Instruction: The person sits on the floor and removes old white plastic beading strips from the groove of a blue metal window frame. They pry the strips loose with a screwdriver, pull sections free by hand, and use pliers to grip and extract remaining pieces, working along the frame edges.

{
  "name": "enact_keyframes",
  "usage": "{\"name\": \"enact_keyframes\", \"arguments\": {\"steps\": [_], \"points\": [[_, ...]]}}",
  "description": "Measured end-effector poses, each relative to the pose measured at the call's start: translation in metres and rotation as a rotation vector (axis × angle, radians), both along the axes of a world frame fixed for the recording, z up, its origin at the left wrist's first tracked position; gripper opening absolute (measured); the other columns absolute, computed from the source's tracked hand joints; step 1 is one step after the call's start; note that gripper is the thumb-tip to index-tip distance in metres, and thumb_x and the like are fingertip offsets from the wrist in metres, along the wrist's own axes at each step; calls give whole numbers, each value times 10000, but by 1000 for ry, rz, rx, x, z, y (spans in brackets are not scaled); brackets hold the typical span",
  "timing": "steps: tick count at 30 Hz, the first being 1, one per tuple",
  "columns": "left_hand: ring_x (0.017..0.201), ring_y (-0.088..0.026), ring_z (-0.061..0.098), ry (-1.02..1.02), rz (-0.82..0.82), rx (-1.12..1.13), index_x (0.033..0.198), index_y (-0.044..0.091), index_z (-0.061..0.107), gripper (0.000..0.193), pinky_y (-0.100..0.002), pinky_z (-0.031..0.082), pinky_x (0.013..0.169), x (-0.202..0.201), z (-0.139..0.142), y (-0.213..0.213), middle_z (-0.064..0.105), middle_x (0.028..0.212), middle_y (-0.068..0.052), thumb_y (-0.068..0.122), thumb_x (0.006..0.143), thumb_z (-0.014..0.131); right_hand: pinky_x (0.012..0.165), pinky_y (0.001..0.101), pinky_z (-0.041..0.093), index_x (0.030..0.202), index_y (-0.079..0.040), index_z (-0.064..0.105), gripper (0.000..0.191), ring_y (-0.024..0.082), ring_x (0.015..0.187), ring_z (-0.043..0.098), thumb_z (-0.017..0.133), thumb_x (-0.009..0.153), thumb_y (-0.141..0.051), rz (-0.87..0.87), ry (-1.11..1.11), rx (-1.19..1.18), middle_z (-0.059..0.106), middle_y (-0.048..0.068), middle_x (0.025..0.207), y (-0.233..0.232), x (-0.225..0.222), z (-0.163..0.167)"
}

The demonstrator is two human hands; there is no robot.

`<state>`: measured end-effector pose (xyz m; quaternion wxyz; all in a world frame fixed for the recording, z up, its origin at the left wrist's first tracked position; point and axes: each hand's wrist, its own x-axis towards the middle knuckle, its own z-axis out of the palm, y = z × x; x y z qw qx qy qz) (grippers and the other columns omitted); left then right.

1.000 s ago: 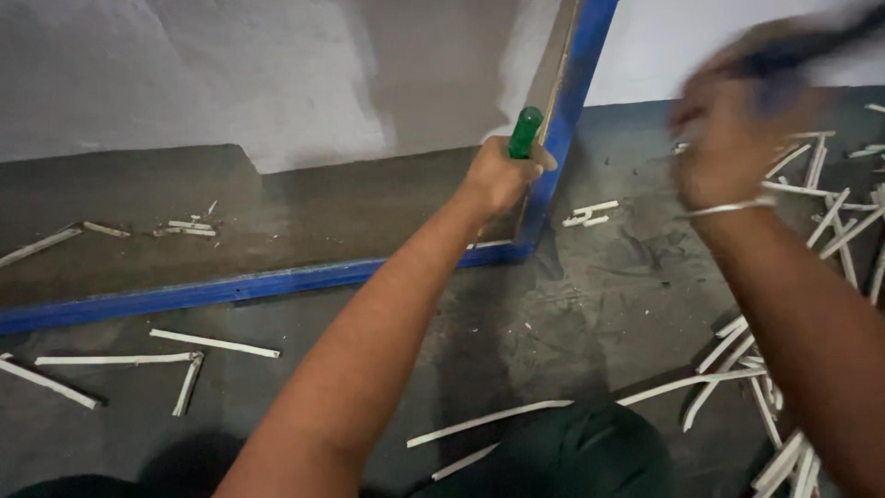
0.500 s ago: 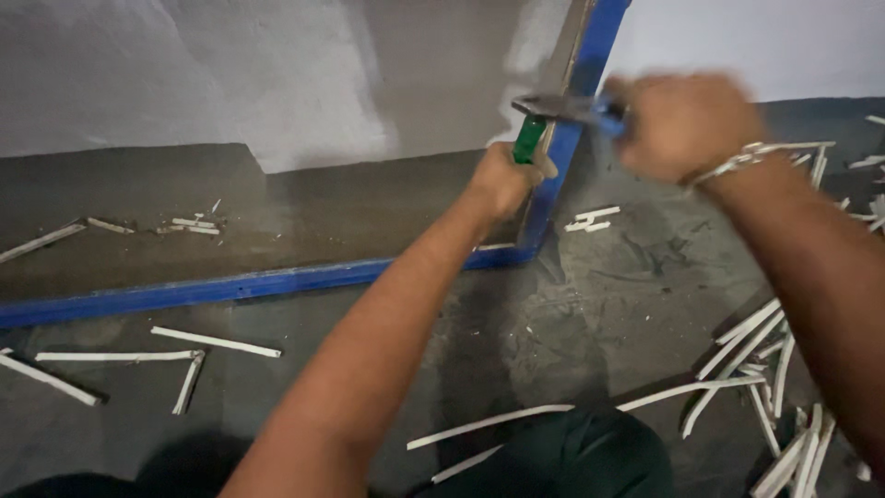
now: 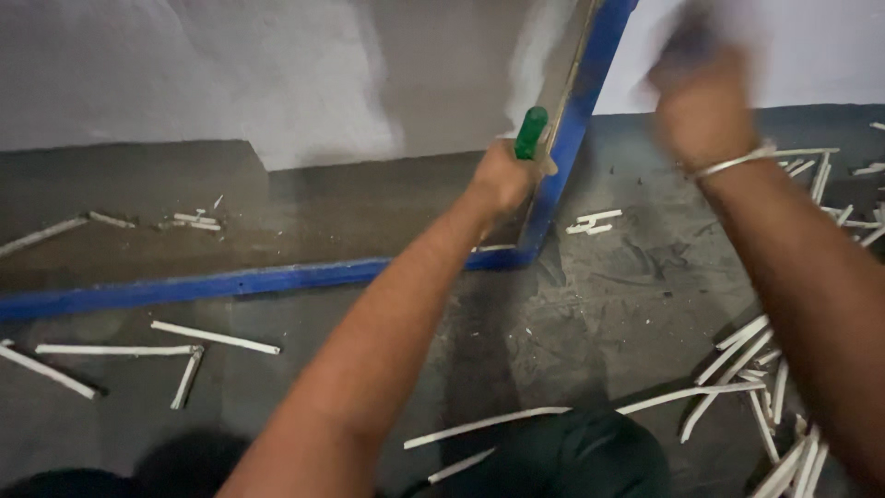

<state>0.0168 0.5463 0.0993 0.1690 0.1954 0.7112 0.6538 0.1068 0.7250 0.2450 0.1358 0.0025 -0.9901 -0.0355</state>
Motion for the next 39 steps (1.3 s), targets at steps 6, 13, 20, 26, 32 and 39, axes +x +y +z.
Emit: {"name": "enact_keyframes", "arguments": {"steps": [6, 13, 20, 26, 32, 39], "points": [[707, -176, 700, -32, 16, -31, 898, 25, 788, 261, -368, 542, 672, -5, 0, 2, 737, 764, -88, 271, 858, 711, 831, 576, 561, 1257, -161, 696, 449, 431, 964, 718, 638, 829, -286, -252, -256, -27, 756, 208, 1009, 7, 25, -42], [720, -196, 673, -62, -8, -1, 935, 16, 762, 236, -390, 544, 667, 0, 7, 3, 724, 803, -135, 215, 857, 659, 773, 482, 539, 1133, -8, 687, 302, 350, 867, 667, 755, 909, -198, -175, 286, -214, 699, 221, 962, 25, 63, -47], [704, -210, 695, -87, 3, -62, 945, 35, 745, 232, -378, 548, 655, -11, -11, 14, 729, 797, -121, 243, 904, 650, 787, 494, 583, 945, -60, 716, 160, 324, 846, 727, 619, 1006, -171, -118, 340, -16, 745, 177, 919, 37, -5, -29], [658, -188, 644, -22, -81, 81, 1006, 28, 776, 283, -394, 525, 586, -30, -42, 24, 718, 769, -113, 266, 857, 742, 734, 547, 584, 1274, -185, 717, 479, 422, 834, 723, 644, 810, -281, -259, -229, 17, 749, 216, 917, 46, 12, -81], [1145, -427, 621, 491, 27, -449, 1199, 52, 686, 450, -489, 491, 979, -1, -90, -26, 696, 1152, -249, 422, 951, 626, 867, 540, 584, 1334, -149, 699, 516, 453, 960, 746, 626, 872, -366, -654, -389, -412, 761, 262, 1068, 68, 129, -257], [1463, -358, 401, 516, 76, -1367, 1548, 110, 422, 553, -531, 330, 1177, 72, -149, -168, 419, 1588, -174, 261, 1027, 529, 984, 498, 555, 1299, -78, 658, 649, 376, 1116, 706, 742, 827, -515, -628, -605, -359, 722, 219, 1206, 43, 166, -269]]}}
